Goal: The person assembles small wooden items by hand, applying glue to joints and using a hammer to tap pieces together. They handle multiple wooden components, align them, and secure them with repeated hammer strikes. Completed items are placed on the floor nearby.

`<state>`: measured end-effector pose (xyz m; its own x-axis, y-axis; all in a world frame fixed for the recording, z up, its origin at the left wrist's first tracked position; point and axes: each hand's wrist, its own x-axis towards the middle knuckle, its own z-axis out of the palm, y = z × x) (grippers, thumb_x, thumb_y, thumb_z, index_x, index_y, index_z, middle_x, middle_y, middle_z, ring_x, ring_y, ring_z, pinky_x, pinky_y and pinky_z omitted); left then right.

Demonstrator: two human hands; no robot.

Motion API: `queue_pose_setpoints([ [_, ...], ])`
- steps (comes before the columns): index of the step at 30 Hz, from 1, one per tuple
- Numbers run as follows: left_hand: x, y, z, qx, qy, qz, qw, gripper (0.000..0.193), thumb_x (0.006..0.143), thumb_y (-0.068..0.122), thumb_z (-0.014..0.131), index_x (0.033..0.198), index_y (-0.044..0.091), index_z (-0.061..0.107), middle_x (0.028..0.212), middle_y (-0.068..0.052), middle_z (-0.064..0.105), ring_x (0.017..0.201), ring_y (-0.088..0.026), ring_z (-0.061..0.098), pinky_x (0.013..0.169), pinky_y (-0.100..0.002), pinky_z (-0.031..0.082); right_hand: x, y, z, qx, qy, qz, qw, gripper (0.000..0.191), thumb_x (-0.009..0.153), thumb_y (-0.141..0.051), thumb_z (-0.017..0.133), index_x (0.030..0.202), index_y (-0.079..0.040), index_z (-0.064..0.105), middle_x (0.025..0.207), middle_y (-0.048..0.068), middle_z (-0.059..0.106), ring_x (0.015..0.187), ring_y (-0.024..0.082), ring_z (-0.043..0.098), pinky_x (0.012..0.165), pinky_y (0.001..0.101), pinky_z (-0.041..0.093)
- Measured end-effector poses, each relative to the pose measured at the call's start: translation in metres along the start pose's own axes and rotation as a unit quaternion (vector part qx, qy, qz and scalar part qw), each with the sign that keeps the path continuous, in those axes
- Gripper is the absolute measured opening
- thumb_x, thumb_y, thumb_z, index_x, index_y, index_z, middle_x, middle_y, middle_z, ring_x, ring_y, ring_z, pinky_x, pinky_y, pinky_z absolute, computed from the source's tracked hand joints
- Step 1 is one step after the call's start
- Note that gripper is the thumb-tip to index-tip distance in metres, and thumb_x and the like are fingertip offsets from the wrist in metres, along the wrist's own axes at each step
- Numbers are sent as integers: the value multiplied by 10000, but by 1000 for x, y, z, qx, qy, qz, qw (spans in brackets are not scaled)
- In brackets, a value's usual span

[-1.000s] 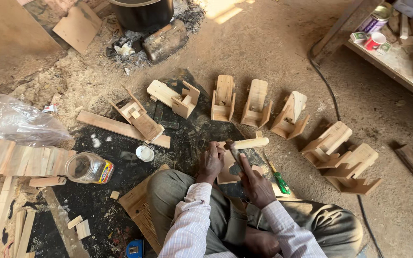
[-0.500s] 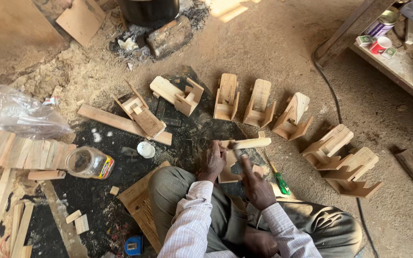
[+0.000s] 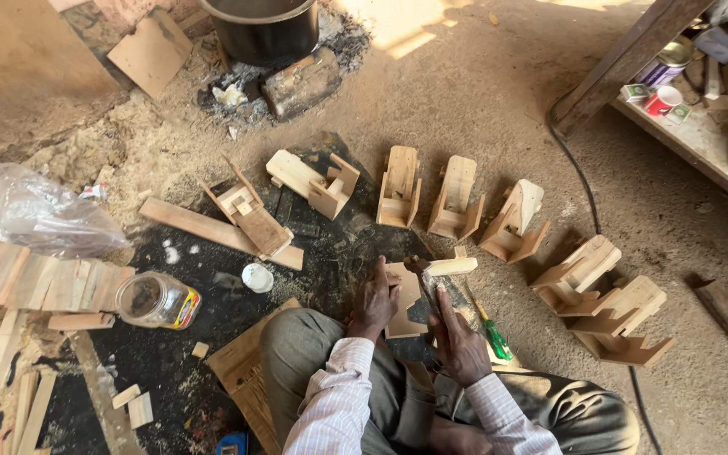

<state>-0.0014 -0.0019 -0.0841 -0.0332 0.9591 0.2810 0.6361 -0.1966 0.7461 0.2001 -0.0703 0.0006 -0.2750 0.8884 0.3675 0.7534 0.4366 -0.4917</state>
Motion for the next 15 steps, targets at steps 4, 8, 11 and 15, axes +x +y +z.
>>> queue_pose_setpoints([
  [4,-8,0,1,46,-34,-20,998,925,908,162,726,1573,-112,145,1116,-219,731,984,-415,713,875,-460,587,1,5,4,-49,-117,79,989,665,1036,-362,522,1626,-263,232,826,132,677,461,270,627,412,449,493],
  [8,-8,4,1,58,-63,-45,995,896,953,194,705,1592,-77,138,1219,-282,680,1011,-429,714,864,-470,600,-1,9,4,-78,-186,95,975,686,1041,-372,523,1638,-297,195,806,123,674,465,263,605,412,448,476],
  [11,-7,5,2,93,-83,-58,990,896,951,213,696,1587,-66,131,1269,-282,654,1010,-425,713,849,-475,603,-6,10,2,-27,-58,29,998,687,1023,-349,527,1627,-271,209,895,157,675,461,247,597,378,424,477],
  [15,-8,5,5,134,-110,-58,983,860,985,200,654,1605,-65,121,1335,-295,615,1003,-395,724,839,-438,628,-5,15,4,-46,-141,54,988,670,1045,-344,522,1640,-286,217,870,156,677,460,248,600,387,418,480],
])
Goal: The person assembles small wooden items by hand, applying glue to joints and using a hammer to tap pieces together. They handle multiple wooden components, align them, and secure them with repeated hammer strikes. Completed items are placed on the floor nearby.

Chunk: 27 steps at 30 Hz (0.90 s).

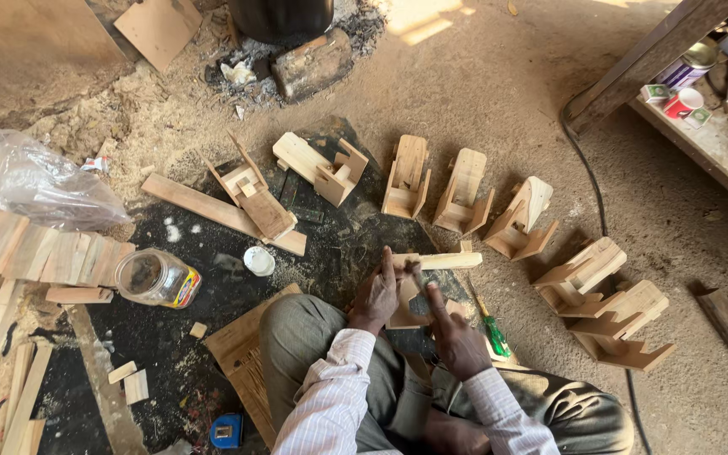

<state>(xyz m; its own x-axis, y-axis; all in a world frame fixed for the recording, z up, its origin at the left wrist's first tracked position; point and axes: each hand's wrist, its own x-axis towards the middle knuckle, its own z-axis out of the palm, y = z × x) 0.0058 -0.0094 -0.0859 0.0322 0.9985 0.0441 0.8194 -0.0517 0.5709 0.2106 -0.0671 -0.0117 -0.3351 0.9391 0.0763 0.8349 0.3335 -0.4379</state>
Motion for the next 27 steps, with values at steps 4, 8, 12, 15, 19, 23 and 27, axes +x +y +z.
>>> queue_pose_setpoints([
  [4,-2,2,2,-34,25,14,999,803,1013,213,614,1597,-49,131,1314,-219,663,1006,-375,732,807,-445,628,2,3,-1,-4,17,13,1000,652,1017,-372,519,1598,-282,236,810,114,675,388,256,590,342,453,450],
  [8,-4,7,-3,13,17,13,1000,766,1028,200,555,1610,-51,125,1353,-269,618,1018,-407,725,803,-449,634,0,2,-4,17,64,-44,997,629,1069,-390,448,1634,-249,209,867,168,670,448,247,605,355,411,472],
  [12,1,14,-8,13,-43,-26,999,713,1068,315,498,1583,-2,119,1424,-280,547,987,-426,717,765,-470,634,1,3,-5,-39,20,-12,999,622,1045,-427,429,1615,-288,221,803,140,660,426,271,606,362,448,483],
  [15,2,16,-8,-26,-20,-27,999,741,1033,292,501,1594,0,115,1413,-272,556,1002,-462,692,792,-524,605,2,7,-6,-39,13,2,999,629,1049,-429,422,1622,-284,206,788,136,661,435,286,611,386,474,489],
  [19,2,16,-7,-27,-23,-20,999,800,1043,294,567,1639,-9,128,1433,-249,565,1090,-417,682,906,-484,594,4,12,-11,-103,-62,16,993,657,1038,-446,453,1631,-298,211,788,144,686,502,324,643,441,499,509],
  [23,0,19,-13,-110,21,-4,994,1122,762,394,822,1586,-13,179,1466,-219,520,1295,-380,557,1125,-440,461,5,11,-15,-19,35,13,999,644,1031,-390,473,1617,-264,238,887,174,708,510,339,670,426,475,534],
  [27,-4,24,-22,-93,35,14,995,1241,626,443,908,1606,38,263,1617,-161,410,1499,-344,363,1237,-446,314,1,9,-20,-23,52,-7,998,641,1020,-375,516,1603,-249,282,942,186,731,538,342,684,433,464,544],
])
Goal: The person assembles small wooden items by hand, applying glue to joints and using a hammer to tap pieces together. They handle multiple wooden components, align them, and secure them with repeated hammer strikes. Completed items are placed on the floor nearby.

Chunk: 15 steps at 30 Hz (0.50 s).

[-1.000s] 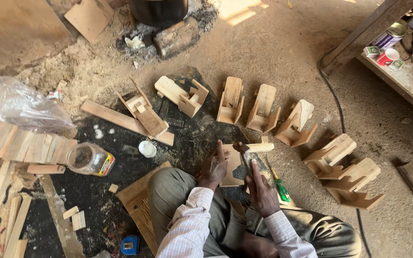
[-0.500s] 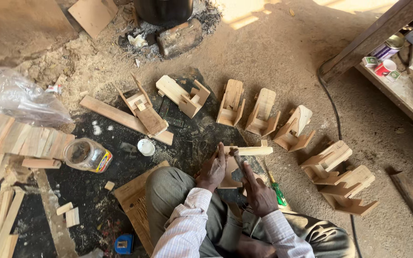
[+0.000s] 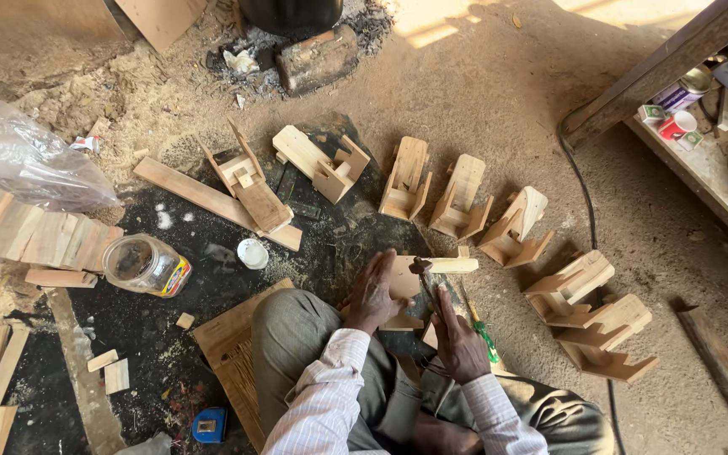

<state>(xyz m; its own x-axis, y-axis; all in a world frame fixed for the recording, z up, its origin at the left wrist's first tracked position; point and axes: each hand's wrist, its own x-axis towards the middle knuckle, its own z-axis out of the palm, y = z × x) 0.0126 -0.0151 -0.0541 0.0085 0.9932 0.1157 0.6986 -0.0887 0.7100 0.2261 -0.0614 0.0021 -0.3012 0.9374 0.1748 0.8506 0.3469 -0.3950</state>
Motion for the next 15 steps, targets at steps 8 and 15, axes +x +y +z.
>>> queue_pose_setpoints([
  [8,4,-4,2,74,-77,-89,990,1294,601,643,914,1591,99,282,1671,-79,270,1535,-277,248,1197,-526,292,-3,6,7,34,80,-67,994,592,1100,-331,453,1639,-224,232,1067,233,691,619,290,686,474,383,570],
  [15,4,-5,-1,91,-115,-102,984,1293,617,702,870,1590,115,254,1677,-59,249,1538,-273,253,1167,-558,316,-2,7,5,15,-50,-8,999,625,1050,-381,444,1611,-235,209,845,163,696,444,220,576,382,385,512],
])
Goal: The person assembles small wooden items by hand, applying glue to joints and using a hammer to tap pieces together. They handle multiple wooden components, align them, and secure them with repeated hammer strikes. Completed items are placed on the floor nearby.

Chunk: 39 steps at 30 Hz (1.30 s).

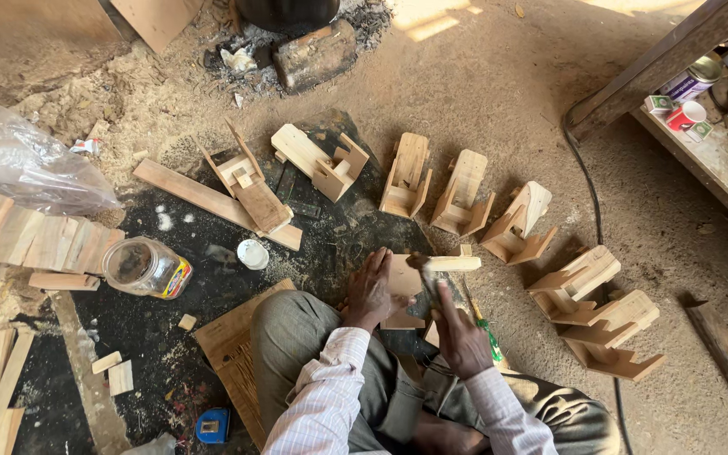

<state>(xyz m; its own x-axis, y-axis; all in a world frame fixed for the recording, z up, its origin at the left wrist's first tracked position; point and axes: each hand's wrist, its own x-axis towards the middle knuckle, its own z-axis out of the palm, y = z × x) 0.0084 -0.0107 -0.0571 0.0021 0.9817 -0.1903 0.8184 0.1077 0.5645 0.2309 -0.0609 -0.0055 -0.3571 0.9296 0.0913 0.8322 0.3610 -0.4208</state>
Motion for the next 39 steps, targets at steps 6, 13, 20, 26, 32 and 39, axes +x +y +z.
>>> queue_pose_setpoints([
  [6,-4,6,-9,10,39,20,999,1267,645,684,878,1599,110,274,1669,-83,274,1526,-301,273,1145,-597,310,7,-13,-3,-18,35,-41,998,641,1098,-375,444,1667,-242,180,887,215,689,579,323,656,501,441,558],
  [13,-8,12,-17,9,15,0,1000,1206,662,607,888,1594,129,291,1659,-60,305,1527,-297,295,1166,-586,310,-2,-11,-5,25,251,-147,956,622,1178,-366,403,1729,-292,126,1084,301,656,767,371,699,571,420,587],
  [20,2,8,-10,7,-25,-17,1000,1229,650,538,929,1584,136,239,1644,-71,239,1493,-289,266,1163,-626,248,1,-11,8,-9,-63,24,998,659,1079,-314,474,1655,-238,163,981,190,739,487,236,620,414,393,519],
  [26,2,-4,3,-1,30,25,999,1173,674,506,906,1601,119,301,1645,-82,325,1501,-293,331,1145,-632,304,-7,-13,6,9,118,-71,990,637,1133,-311,433,1701,-258,150,1136,266,677,700,325,689,570,409,598],
  [32,-1,-1,5,8,1,6,1000,1205,656,580,900,1575,122,270,1615,-77,288,1473,-300,305,1118,-627,299,-1,4,19,13,40,27,999,645,1075,-316,474,1636,-289,157,1056,182,718,589,334,688,485,452,568],
  [39,-3,5,-9,10,27,20,999,1149,688,572,893,1579,122,323,1612,-42,342,1487,-267,332,1115,-627,293,-3,3,21,-36,-25,3,999,733,992,-303,542,1645,-258,211,963,227,714,611,388,680,509,500,539],
])
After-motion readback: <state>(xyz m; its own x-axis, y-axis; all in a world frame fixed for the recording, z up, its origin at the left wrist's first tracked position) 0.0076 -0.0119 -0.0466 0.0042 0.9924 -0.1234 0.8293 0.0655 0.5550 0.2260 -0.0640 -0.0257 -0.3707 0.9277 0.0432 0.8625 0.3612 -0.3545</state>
